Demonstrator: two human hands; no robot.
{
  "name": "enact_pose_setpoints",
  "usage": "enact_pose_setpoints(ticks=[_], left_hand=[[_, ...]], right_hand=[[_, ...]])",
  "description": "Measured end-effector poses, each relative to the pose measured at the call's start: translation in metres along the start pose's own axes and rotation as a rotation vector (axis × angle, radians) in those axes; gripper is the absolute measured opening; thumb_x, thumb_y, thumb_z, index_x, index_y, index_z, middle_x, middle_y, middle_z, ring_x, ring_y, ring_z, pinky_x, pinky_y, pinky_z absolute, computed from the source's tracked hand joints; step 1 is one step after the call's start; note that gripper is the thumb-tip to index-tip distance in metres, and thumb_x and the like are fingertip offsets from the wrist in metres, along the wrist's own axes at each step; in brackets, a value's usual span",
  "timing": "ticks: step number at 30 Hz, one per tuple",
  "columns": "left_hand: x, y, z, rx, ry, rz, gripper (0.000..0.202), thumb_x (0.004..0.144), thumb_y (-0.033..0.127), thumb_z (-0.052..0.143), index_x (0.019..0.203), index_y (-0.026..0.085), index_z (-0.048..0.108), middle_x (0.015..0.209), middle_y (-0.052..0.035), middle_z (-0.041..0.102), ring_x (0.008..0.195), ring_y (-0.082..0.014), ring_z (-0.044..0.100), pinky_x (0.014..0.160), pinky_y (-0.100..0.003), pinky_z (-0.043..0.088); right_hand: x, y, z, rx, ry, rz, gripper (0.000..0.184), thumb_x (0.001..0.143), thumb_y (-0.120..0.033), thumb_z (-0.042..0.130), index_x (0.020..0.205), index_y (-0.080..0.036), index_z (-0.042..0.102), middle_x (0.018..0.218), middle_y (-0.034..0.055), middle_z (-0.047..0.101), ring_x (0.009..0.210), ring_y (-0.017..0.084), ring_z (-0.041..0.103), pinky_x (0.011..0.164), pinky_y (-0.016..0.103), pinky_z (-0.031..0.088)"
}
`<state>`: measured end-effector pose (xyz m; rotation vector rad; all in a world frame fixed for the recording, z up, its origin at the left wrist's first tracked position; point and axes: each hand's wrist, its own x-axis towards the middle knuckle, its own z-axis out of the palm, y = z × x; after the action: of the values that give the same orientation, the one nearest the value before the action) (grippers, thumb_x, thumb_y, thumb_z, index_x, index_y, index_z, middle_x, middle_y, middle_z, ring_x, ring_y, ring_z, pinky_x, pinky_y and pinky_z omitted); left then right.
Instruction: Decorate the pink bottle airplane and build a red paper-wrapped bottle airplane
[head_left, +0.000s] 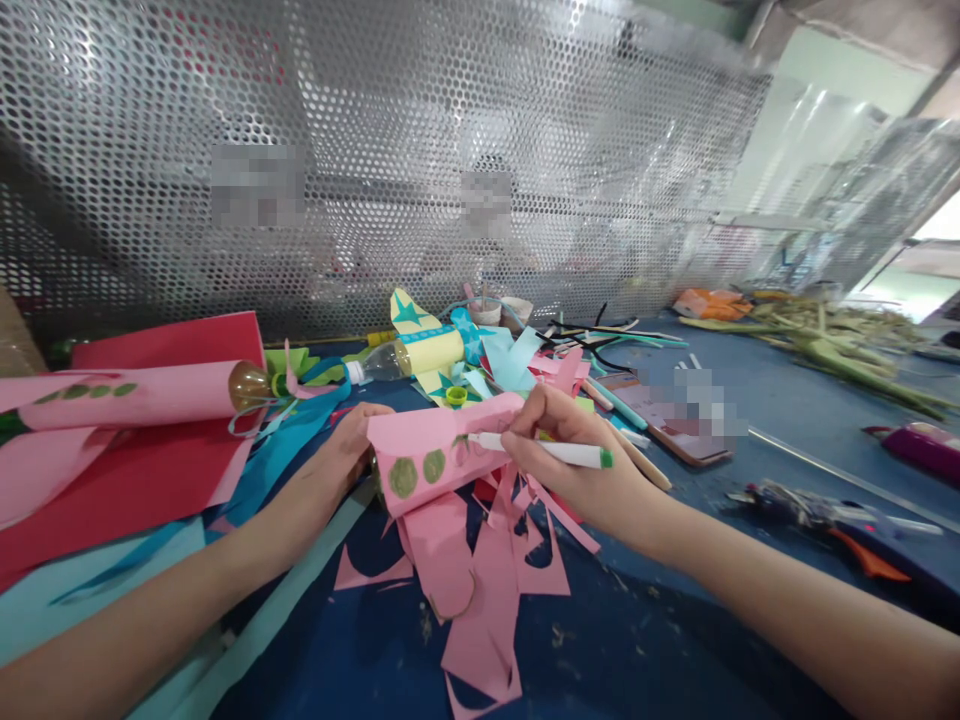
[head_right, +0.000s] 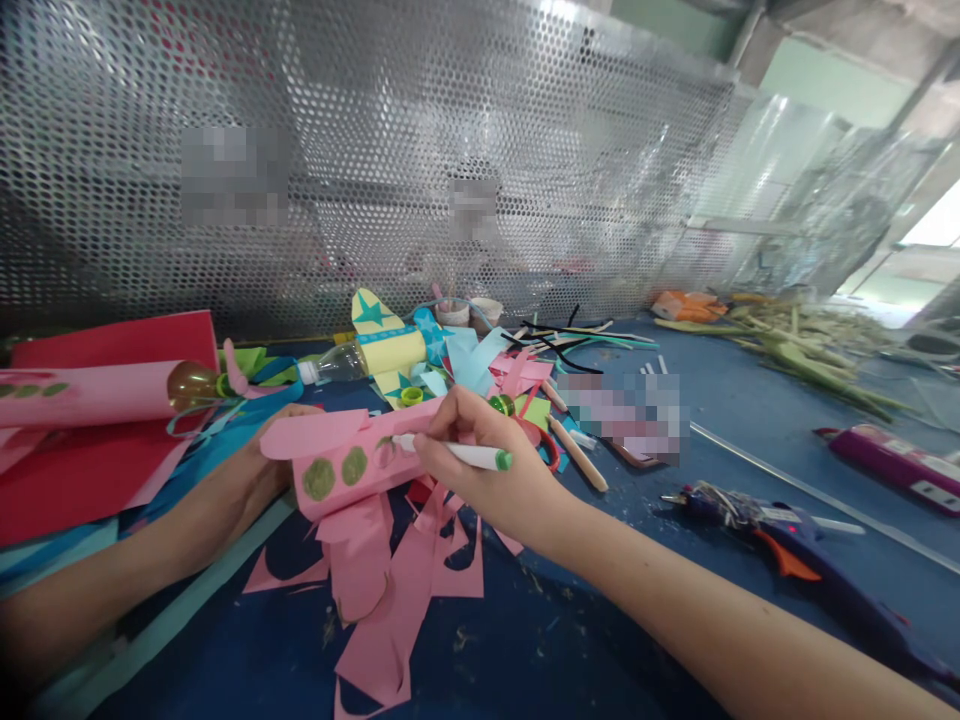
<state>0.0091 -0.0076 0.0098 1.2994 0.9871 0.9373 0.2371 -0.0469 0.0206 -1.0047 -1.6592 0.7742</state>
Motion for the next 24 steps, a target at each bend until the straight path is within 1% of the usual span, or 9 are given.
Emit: enact_pose_setpoints(ticks=[3, 7, 12, 16, 19, 24], left_hand=[[-0.0004, -0.0003, -0.0014, 0.006, -0.011, 0.003, 0.041, 0.076, 0.072, 0.054, 0.087, 0.033, 0.059, 0.073, 0.0027, 0.053, 0.068, -0.0197, 0.047, 0.06, -0.028, 0.038], [0.0009, -0.0024, -0.0034, -0.002, -0.048, -0.001, 0.04, 0.078, 0.071, 0.052, 0.088, 0.033, 0.058, 0.074, 0.0015, 0.054, 0.07, -0.021, 0.048, 0.059, -0.029, 0.039], [0.0009, -0.0028, -0.0027, 0.02, -0.013, 0.016, 0.041, 0.077, 0.072, 0.052, 0.085, 0.032, 0.058, 0.072, 0.0009, 0.052, 0.069, -0.0218, 0.047, 0.057, -0.029, 0.037], [0.0001, -0.0022, -0.0017, -0.009, -0.024, 0.01, 0.037, 0.079, 0.069, 0.052, 0.087, 0.033, 0.059, 0.072, 0.0019, 0.054, 0.069, -0.0212, 0.048, 0.059, -0.03, 0.038], [0.0, -0.0015, -0.0018, -0.018, -0.012, 0.017, 0.036, 0.081, 0.067, 0.052, 0.087, 0.033, 0.06, 0.074, 0.0012, 0.055, 0.069, -0.0216, 0.048, 0.061, -0.03, 0.039], [-0.0006, -0.0005, -0.0012, 0.007, -0.007, 0.018, 0.038, 0.079, 0.07, 0.052, 0.086, 0.034, 0.06, 0.073, 0.0019, 0.054, 0.07, -0.0211, 0.049, 0.061, -0.029, 0.039]], right_hand=[[0.0, 0.0007, 0.0001, -0.009, 0.003, -0.003, 0.019, 0.084, -0.019, 0.056, 0.07, -0.023, 0.043, 0.064, -0.0065, 0.044, 0.057, 0.01, 0.039, 0.051, 0.025, 0.029], [0.0014, 0.0001, 0.0004, -0.022, 0.008, 0.012, 0.019, 0.084, -0.021, 0.056, 0.07, -0.023, 0.043, 0.064, -0.0061, 0.045, 0.056, 0.011, 0.04, 0.051, 0.026, 0.03], [0.0013, -0.0012, 0.0009, -0.027, 0.01, 0.015, 0.019, 0.084, -0.021, 0.057, 0.069, -0.023, 0.044, 0.064, -0.0056, 0.045, 0.057, 0.01, 0.04, 0.051, 0.025, 0.031], [-0.0001, -0.0005, 0.0016, -0.001, -0.009, 0.041, 0.019, 0.084, -0.021, 0.058, 0.07, -0.023, 0.045, 0.065, -0.0049, 0.047, 0.057, 0.011, 0.042, 0.052, 0.025, 0.034], [-0.0005, 0.0002, 0.0015, 0.018, 0.0, 0.046, 0.02, 0.084, -0.023, 0.059, 0.07, -0.023, 0.045, 0.065, -0.0049, 0.047, 0.058, 0.011, 0.043, 0.053, 0.025, 0.035], [-0.0002, 0.0032, 0.0014, 0.043, -0.011, 0.038, 0.02, 0.085, -0.024, 0.06, 0.071, -0.023, 0.046, 0.067, -0.0047, 0.048, 0.059, 0.011, 0.043, 0.054, 0.026, 0.036]])
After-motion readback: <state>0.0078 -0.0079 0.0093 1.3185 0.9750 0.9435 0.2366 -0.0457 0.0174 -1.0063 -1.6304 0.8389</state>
